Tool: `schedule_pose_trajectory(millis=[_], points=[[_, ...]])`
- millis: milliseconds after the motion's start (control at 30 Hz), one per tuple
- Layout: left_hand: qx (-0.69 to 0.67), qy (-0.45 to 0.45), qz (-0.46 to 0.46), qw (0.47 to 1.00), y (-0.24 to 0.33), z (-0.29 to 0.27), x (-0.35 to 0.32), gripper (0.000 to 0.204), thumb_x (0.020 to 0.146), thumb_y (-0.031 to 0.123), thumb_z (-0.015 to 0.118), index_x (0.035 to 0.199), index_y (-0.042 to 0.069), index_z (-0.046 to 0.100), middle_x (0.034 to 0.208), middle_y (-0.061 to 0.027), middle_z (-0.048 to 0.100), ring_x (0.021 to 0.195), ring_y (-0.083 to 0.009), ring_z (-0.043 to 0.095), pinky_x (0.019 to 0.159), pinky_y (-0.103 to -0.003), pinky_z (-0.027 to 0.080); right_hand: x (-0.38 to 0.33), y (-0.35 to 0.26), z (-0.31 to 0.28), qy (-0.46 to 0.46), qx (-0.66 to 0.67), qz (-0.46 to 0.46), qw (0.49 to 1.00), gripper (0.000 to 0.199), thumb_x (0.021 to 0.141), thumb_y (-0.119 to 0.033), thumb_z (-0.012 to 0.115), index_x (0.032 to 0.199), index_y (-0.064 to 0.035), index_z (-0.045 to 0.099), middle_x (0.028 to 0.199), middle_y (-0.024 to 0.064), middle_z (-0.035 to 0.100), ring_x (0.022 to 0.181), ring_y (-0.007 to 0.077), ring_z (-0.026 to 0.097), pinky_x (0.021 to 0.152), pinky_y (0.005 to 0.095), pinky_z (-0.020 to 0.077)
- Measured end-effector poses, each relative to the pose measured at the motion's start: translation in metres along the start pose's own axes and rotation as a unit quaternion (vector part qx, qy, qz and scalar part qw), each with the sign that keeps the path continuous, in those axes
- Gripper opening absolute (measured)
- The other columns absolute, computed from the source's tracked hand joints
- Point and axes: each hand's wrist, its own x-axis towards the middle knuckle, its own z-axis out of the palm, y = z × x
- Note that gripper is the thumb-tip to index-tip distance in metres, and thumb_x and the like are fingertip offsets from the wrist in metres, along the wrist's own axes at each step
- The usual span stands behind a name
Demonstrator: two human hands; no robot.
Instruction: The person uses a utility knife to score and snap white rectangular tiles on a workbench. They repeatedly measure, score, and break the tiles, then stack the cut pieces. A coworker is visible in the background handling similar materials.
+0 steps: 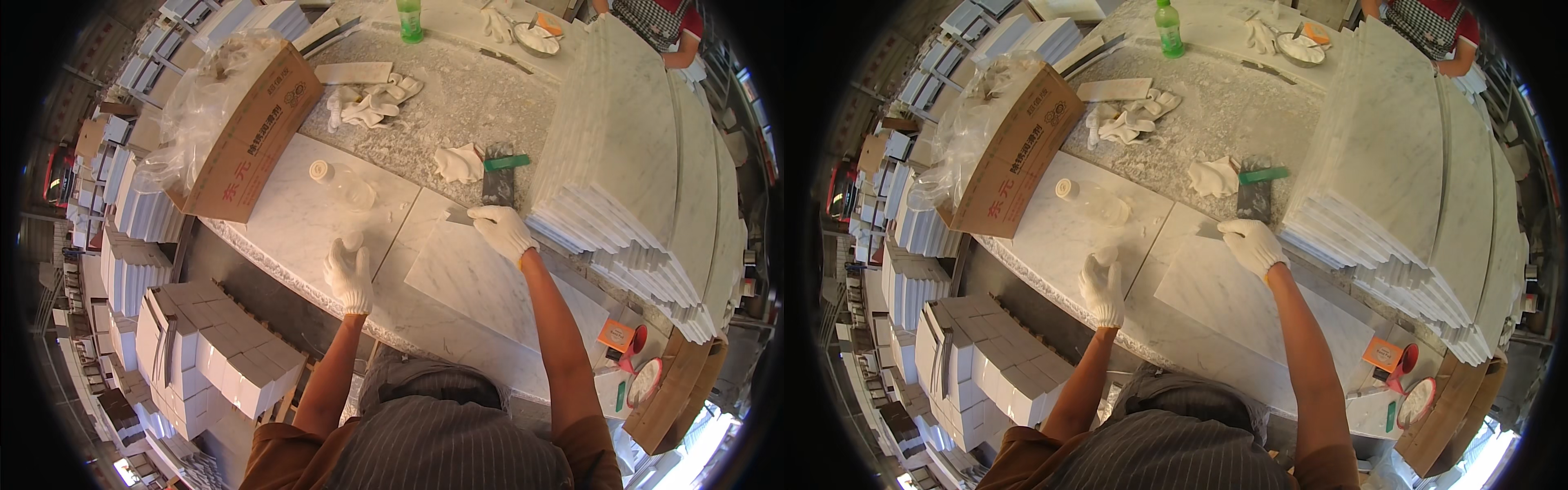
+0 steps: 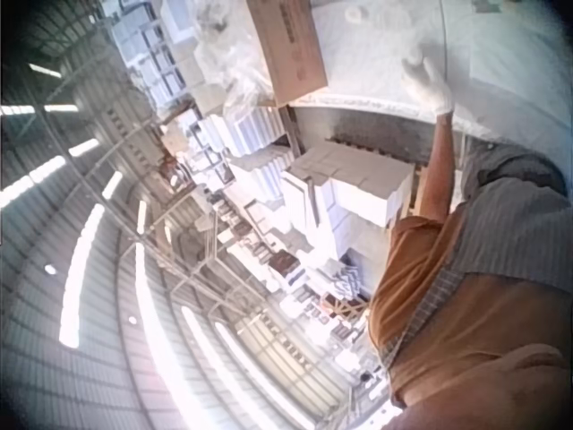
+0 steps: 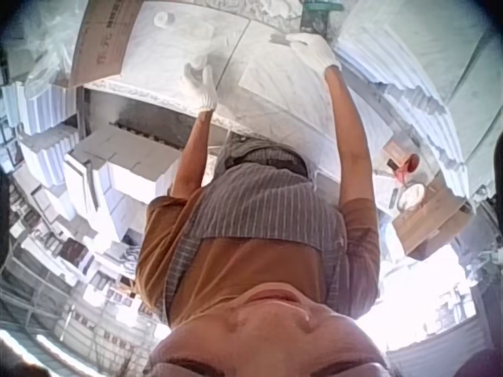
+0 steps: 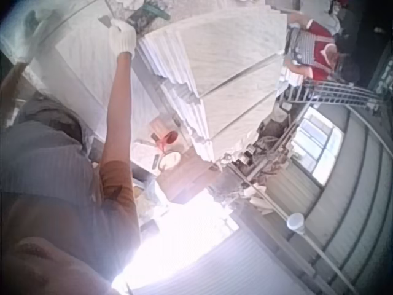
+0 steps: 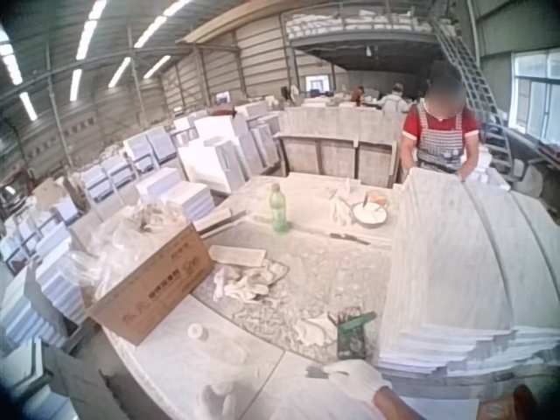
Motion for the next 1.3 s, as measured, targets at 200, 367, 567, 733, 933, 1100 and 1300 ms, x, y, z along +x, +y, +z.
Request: schedule_pose_trajectory(millis=[200,367,567,733,933,1100,1300], points=[[-0.009,-0.069,-0.043,0.997,0.014,-0.004,0.01,0.041,0.087,0.022,0.074,0.123,0.006,0.065,0.119,-0.0153,0.064,0.113,-0.0327,0.056,0.099,-0.043,0.044,-0.015,0.005,-0.007,0.019,0.07,0.027,0.997,0.029,0.092,-0.016,0.062,0.115,-0.0024,0.073,0.118,0.015,0.073,0.107,0.0239,0.07,0.093,0.0302,0.0515],[-0.161,-0.066,-0.018,0.985,0.02,0.003,0.005,0.039,0.091,0.014,0.071,0.128,0.007,0.061,0.117,-0.013,0.065,0.113,-0.0298,0.059,0.097,-0.039,0.046,-0.022,-0.003,0.0,0.071,0.196,0.083,0.975,0.029,0.093,-0.013,0.063,0.117,-0.0012,0.072,0.111,0.0126,0.075,0.104,0.0198,0.069,0.089,0.0321,0.0519],[-0.175,-0.154,0.074,0.97,0.063,0.004,0.005,0.042,0.092,0.012,0.069,0.132,0.006,0.056,0.118,-0.0136,0.067,0.104,-0.0279,0.067,0.09,-0.037,0.052,-0.042,0.028,0.032,0.338,0.056,-0.088,0.936,0.027,0.095,-0.01,0.063,0.12,-0.003,0.07,0.098,0.0075,0.071,0.078,0.0177,0.066,0.07,0.0331,0.0517],[-0.009,-0.178,0.168,0.97,0.076,0.01,0.014,0.04,0.093,0.013,0.068,0.132,0.008,0.059,0.116,-0.0127,0.068,0.104,-0.0343,0.065,0.089,-0.04,0.052,-0.082,0.016,0.048,0.369,-0.056,-0.088,0.923,0.024,0.092,-0.009,0.066,0.116,-0.0099,0.072,0.092,0.0116,0.069,0.078,0.0275,0.067,0.07,0.0375,0.0519],[0.111,-0.161,0.296,0.935,0.091,0.023,0.023,0.044,0.088,0.015,0.068,0.132,0.013,0.06,0.109,-0.0114,0.07,0.095,-0.0352,0.065,0.081,-0.046,0.052,-0.084,0.014,0.048,0.395,-0.06,-0.097,0.911,0.023,0.089,-0.008,0.069,0.111,-0.0132,0.075,0.087,0.0125,0.067,0.073,0.0329,0.066,0.064,0.0403,0.0517],[0.161,-0.143,0.338,0.916,0.1,0.025,0.02,0.048,0.085,0.017,0.07,0.132,0.016,0.06,0.107,-0.0094,0.069,0.093,-0.0328,0.066,0.079,-0.046,0.052,-0.082,0.017,0.051,0.414,-0.058,-0.119,0.901,0.023,0.089,-0.008,0.07,0.11,-0.014,0.075,0.087,0.0114,0.067,0.073,0.0321,0.066,0.063,0.0392,0.0523],[0.165,-0.109,0.373,0.907,0.099,0.025,0.02,0.051,0.081,0.019,0.072,0.131,0.016,0.059,0.096,-0.0065,0.065,0.088,-0.0297,0.064,0.075,-0.046,0.05,-0.082,0.017,0.05,0.41,-0.069,-0.114,0.903,0.022,0.089,-0.009,0.069,0.11,-0.0151,0.075,0.086,0.0102,0.068,0.073,0.0315,0.067,0.063,0.039,0.0528]])
